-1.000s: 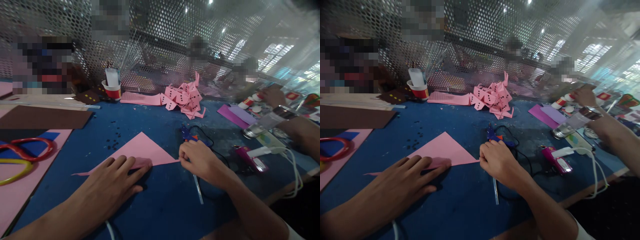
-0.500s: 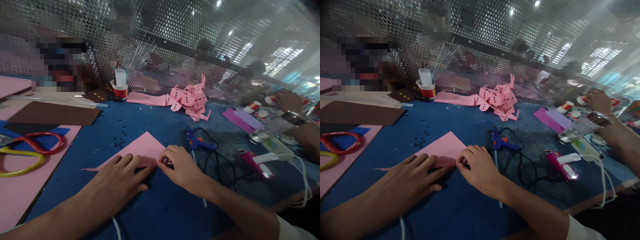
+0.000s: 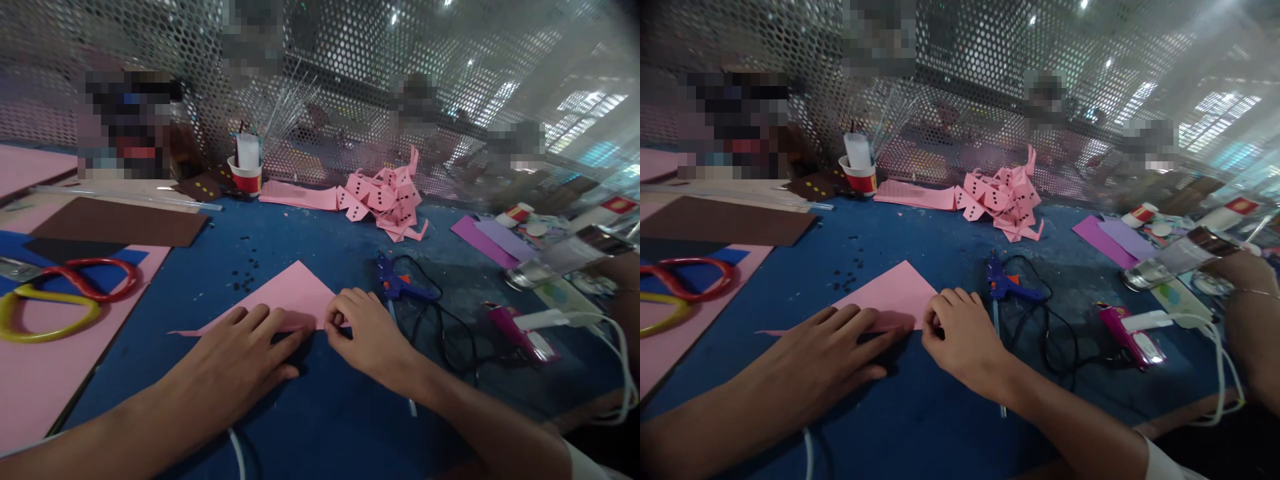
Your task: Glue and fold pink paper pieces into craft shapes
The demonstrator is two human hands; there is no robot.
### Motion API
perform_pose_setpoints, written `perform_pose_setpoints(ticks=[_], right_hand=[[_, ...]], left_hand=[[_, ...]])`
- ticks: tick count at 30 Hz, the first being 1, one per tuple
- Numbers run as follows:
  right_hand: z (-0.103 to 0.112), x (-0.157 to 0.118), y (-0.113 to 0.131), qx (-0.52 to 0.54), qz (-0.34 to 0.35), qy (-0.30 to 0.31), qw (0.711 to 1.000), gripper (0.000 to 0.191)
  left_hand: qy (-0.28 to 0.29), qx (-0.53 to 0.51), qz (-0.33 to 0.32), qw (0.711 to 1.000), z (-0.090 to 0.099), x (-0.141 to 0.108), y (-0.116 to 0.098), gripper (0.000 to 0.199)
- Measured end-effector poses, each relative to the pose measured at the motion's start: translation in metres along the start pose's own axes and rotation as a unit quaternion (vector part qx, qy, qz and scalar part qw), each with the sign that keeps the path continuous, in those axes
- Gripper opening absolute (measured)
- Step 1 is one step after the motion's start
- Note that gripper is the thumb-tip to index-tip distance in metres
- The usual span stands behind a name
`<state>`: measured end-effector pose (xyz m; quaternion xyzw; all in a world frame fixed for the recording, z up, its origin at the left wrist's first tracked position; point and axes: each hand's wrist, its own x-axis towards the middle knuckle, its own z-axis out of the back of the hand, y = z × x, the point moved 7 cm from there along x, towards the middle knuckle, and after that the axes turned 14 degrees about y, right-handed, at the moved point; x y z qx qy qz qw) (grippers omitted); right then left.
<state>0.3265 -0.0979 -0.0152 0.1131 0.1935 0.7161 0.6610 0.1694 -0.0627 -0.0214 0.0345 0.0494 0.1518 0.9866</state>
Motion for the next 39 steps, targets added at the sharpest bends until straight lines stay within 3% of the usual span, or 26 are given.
perform_pose_setpoints(ticks=[25,39], right_hand=[[0.002,-0.003,-0.006,0.015,-0.009,0.02,1.0,0.014],[0.003,-0.003,-0.004,0.0,-0.018,0.036,0.999,0.014]], left_hand=[[-0.058,-0.006,0.006,0.998,0.004,-0.023,0.003,0.04],[-0.053,-0.048,0.022,0.997,-0.003,-0.04,0.016,0.035]])
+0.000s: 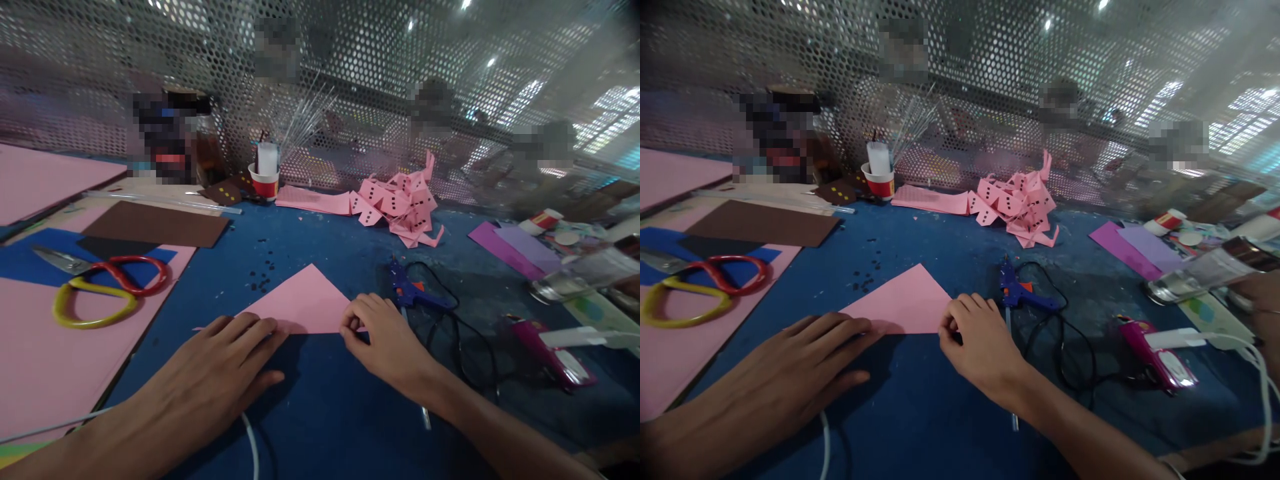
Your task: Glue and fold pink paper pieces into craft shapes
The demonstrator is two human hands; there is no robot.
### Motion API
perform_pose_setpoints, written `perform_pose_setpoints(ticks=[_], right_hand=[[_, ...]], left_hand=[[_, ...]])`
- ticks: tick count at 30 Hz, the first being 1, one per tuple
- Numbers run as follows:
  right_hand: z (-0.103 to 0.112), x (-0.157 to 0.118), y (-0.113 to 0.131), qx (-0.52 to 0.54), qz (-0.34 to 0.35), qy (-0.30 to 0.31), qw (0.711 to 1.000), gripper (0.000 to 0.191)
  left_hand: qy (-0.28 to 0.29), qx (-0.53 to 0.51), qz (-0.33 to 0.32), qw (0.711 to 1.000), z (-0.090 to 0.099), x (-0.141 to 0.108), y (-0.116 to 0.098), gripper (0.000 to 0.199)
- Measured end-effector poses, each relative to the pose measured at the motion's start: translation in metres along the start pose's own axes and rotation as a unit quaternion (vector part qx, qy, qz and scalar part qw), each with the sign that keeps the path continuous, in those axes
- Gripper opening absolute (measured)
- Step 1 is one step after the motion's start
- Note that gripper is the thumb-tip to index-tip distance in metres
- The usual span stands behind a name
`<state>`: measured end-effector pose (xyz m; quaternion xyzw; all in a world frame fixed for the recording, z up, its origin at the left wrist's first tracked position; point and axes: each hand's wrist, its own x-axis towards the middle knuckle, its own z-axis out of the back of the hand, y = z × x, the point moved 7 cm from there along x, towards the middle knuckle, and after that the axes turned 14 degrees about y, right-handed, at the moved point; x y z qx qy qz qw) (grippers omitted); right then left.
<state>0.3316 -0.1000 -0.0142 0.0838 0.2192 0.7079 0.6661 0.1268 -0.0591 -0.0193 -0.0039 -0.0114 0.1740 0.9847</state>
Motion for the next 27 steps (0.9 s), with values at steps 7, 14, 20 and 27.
perform_pose_setpoints(ticks=[7,14,20,27], right_hand=[[-0.002,0.001,-0.003,-0.002,0.001,-0.004,1.0,0.014],[-0.002,-0.001,-0.003,0.003,0.004,-0.005,1.0,0.014],[-0.003,0.0,-0.003,0.002,0.006,-0.006,1.0,0.015],[-0.004,0.001,-0.004,0.003,0.005,-0.002,1.0,0.015]], left_hand=[[0.003,0.014,0.003,1.0,-0.001,-0.008,0.005,0.037],[-0.01,0.045,-0.002,0.999,0.001,-0.014,0.008,0.036],[-0.013,0.027,0.01,1.0,0.006,-0.02,0.017,0.036],[-0.021,0.033,0.012,0.999,0.008,-0.022,0.018,0.036]])
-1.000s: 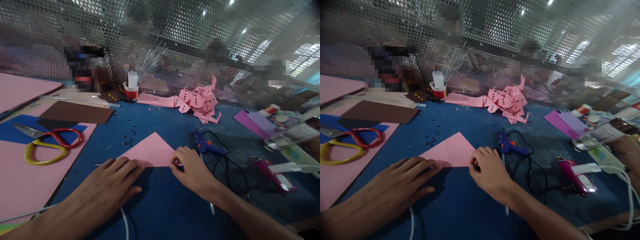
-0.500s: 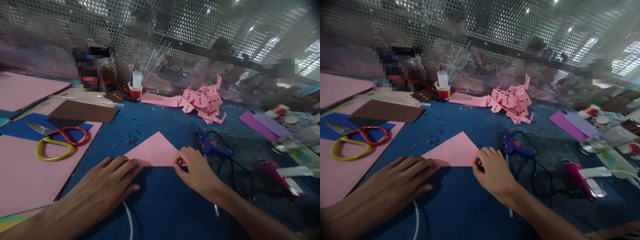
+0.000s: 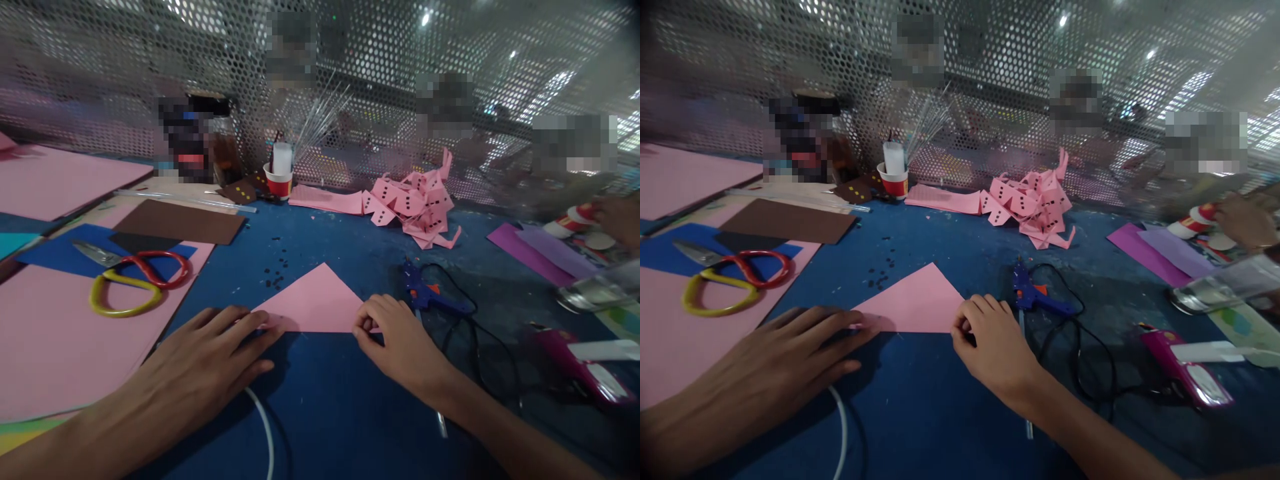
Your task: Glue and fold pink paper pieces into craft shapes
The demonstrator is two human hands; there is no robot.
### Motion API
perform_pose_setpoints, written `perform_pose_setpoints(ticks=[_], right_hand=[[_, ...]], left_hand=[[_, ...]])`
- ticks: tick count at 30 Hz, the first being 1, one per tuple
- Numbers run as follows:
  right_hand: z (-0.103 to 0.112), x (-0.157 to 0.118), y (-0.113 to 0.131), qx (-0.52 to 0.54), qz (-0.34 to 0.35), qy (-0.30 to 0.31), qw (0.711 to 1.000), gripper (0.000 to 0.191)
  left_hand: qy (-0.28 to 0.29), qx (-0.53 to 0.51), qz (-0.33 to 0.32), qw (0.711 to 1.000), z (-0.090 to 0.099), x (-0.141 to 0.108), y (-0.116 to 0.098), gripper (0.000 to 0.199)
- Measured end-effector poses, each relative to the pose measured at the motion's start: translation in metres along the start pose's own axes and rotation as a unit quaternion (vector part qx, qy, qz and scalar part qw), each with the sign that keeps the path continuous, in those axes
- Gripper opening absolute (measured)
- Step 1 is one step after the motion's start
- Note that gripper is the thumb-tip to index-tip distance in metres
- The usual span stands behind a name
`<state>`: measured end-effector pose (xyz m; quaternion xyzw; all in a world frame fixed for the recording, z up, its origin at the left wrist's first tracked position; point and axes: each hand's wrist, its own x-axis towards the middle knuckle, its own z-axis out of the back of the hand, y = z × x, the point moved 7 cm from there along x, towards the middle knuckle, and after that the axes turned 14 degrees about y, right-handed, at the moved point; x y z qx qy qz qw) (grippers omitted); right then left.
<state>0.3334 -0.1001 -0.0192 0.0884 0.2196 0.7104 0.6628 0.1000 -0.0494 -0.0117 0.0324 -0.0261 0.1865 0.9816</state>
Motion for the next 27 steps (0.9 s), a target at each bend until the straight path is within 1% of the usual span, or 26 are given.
perform_pose_setpoints(ticks=[6,10,19,24,27], right_hand=[[-0.001,0.0,-0.002,0.002,0.001,0.002,1.0,0.016],[-0.001,0.0,-0.002,0.005,-0.001,0.004,1.0,0.016],[-0.001,0.0,-0.002,-0.003,-0.002,0.005,1.0,0.016],[0.0,0.0,-0.002,0.003,0.003,0.006,1.0,0.015],[0.0,-0.001,-0.002,0.005,0.001,0.008,1.0,0.016]], left_hand=[[-0.012,0.018,-0.008,1.0,0.002,-0.004,0.003,0.035],[-0.014,0.014,-0.002,1.0,0.004,-0.006,0.005,0.035],[-0.01,0.009,0.013,1.0,-0.003,-0.011,0.01,0.034],[-0.028,0.001,0.019,0.999,0.004,-0.01,0.011,0.034],[-0.01,-0.003,0.015,1.0,0.004,-0.01,0.012,0.031]])
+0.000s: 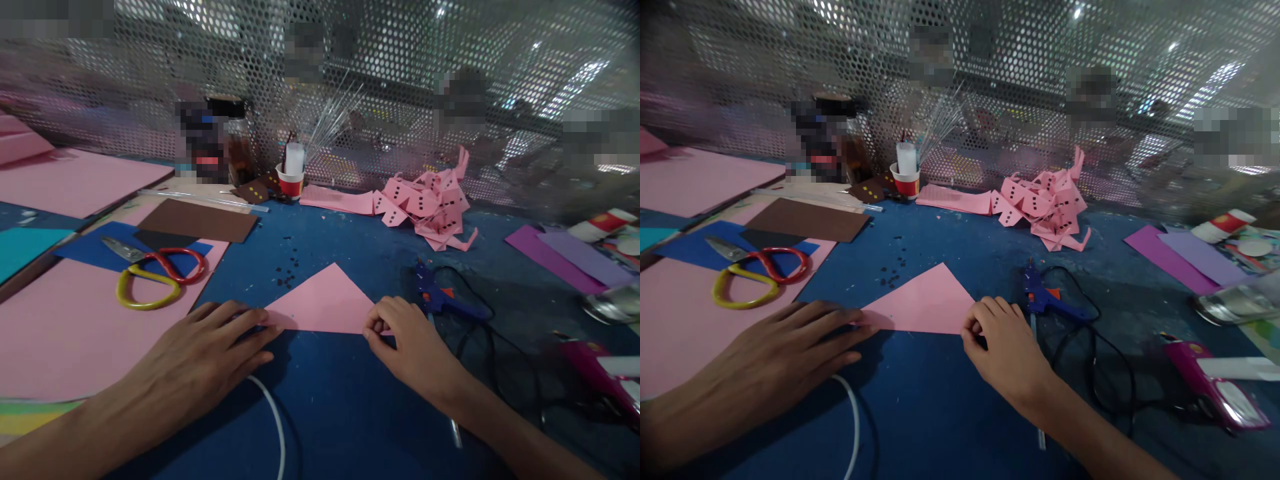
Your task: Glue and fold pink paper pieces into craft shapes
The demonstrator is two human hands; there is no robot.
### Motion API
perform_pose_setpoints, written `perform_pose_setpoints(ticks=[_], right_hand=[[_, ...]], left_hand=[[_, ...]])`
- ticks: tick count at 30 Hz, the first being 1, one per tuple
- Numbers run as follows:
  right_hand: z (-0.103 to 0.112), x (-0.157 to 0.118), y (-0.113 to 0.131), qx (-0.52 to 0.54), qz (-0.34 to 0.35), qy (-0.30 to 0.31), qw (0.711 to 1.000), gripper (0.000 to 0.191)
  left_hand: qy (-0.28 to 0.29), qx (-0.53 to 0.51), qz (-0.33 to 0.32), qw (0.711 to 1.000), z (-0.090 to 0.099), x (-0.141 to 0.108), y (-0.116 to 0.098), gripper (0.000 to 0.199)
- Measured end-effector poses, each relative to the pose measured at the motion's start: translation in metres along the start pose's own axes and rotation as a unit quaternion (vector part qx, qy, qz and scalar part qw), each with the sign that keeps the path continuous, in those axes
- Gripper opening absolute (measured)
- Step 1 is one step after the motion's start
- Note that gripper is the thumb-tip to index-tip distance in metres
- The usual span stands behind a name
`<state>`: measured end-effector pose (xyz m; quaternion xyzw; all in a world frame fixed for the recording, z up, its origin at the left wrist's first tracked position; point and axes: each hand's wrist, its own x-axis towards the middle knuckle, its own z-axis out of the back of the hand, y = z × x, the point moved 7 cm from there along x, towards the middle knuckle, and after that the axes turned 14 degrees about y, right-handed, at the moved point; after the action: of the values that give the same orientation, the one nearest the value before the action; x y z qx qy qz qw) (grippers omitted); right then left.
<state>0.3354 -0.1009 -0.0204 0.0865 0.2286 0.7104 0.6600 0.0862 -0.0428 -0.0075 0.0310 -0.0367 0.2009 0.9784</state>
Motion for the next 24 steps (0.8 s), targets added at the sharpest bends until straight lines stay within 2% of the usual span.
perform_pose_setpoints(ticks=[3,8,12,18,24], right_hand=[[0.0,0.0,0.001,-0.001,-0.002,0.001,1.0,0.016],[0.001,0.0,0.002,-0.005,0.004,-0.002,1.0,0.017],[0.001,0.001,0.002,-0.01,-0.002,0.003,1.0,0.017],[0.0,0.001,0.001,-0.005,-0.002,0.008,1.0,0.016],[0.0,0.001,0.001,-0.005,0.005,0.004,1.0,0.016]], left_hand=[[0.024,-0.015,0.016,0.999,-0.005,0.0,0.004,0.029],[-0.022,-0.124,0.019,0.992,-0.005,0.002,0.011,0.027],[-0.025,-0.22,0.048,0.974,-0.007,0.01,0.019,0.025],[0.011,-0.281,0.121,0.952,-0.014,0.015,0.029,0.024],[0.048,-0.281,0.161,0.945,-0.014,0.025,0.029,0.022]])
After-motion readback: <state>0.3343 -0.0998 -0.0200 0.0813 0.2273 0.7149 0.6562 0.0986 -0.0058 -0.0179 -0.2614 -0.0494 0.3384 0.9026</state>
